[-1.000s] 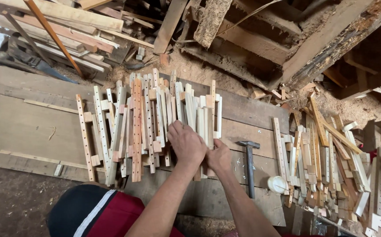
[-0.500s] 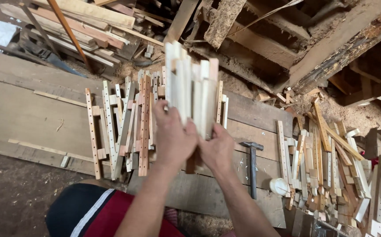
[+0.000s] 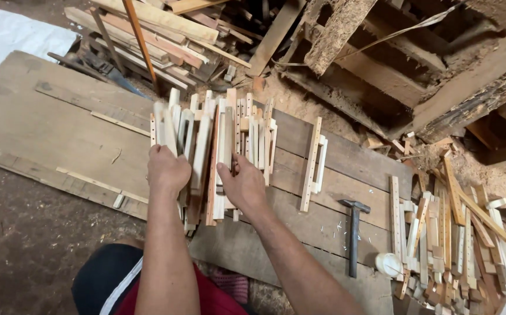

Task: Assemble wooden frames by applying glue to slats and hammering them into place.

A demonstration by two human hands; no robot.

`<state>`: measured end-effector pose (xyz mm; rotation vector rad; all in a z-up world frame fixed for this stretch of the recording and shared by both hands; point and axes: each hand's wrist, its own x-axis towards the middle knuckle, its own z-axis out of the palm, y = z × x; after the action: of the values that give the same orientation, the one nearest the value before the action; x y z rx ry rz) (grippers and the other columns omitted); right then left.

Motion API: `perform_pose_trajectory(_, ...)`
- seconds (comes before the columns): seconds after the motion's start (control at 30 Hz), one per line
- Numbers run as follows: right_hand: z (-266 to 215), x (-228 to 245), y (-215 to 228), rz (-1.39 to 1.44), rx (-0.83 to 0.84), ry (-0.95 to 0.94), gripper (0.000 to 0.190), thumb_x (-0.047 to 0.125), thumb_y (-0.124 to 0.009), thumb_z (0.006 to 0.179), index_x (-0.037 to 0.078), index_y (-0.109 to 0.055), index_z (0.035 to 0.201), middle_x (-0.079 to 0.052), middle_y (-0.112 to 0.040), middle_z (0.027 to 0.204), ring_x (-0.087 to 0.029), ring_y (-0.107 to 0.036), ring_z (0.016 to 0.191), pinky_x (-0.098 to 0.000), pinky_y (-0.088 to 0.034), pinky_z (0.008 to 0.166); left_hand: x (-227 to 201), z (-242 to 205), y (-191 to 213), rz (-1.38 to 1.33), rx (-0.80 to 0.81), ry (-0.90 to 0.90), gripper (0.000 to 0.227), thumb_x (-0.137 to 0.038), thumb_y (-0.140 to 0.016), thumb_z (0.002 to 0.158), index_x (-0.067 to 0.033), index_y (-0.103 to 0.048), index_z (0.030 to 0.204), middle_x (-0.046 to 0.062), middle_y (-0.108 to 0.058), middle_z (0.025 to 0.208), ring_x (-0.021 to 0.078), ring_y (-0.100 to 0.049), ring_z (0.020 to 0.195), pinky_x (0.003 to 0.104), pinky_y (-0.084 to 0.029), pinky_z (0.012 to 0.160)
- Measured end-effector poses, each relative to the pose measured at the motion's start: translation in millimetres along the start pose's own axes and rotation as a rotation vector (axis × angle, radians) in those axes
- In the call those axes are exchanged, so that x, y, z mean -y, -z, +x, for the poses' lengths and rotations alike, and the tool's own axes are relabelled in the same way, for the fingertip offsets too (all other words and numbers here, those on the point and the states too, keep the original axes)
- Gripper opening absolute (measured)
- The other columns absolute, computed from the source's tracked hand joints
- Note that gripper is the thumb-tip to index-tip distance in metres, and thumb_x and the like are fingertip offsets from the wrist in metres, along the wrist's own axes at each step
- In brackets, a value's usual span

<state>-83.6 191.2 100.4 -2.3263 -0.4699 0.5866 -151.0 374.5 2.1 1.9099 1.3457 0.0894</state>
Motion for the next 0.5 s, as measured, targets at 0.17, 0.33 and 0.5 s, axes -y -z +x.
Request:
perform_pose_trajectory(0.17, -16, -8, 11, 0.218, -0.056, 0.033, 0.055, 0.042, -0.077, 0.085, 0.011, -0.069, 0.130, -0.014, -0.077, 0.108, -0.027, -0.070, 0.100, -0.0390, -0.057, 0.084, -36, -41, 26, 0.095, -0.015, 0.082, 0.066, -0.043, -0.038, 0.104, -0.0007, -0.041, 0.154, 0.017, -0.039, 0.157, 0.0458, -0.053, 0.129, 0.063, -0.042, 0.097)
perform_pose_trajectory(0.33, 24, -120, 43, 0.263, -0.366, 0.094, 0.023, 0.021, -0.074, 0.092, 0.009, -0.078, 0.111, -0.018, -0.078, 0.094, -0.029, -0.075, 0.086, -0.0411, -0.058, 0.073, -60, -66, 33, 0.083, -0.065, 0.124, 0.066, -0.050, -0.027, 0.109, -0.0017, -0.046, 0.150, 0.020, -0.049, 0.151, 0.0464, -0.048, 0.132, 0.065, -0.030, 0.103)
perform_pose_trajectory(0.5, 45, -214, 68, -0.238, -0.366, -0.385, 0.074, 0.056, -0.076, 0.082, 0.010, -0.059, 0.138, -0.020, -0.066, 0.127, -0.041, -0.066, 0.118, -0.0541, -0.054, 0.101, -89, -85, 0, 0.011, -0.402, -0.167, 0.058, -0.041, -0.053, 0.107, 0.0058, -0.055, 0.141, 0.033, -0.050, 0.139, 0.0544, -0.046, 0.130, 0.067, -0.039, 0.099)
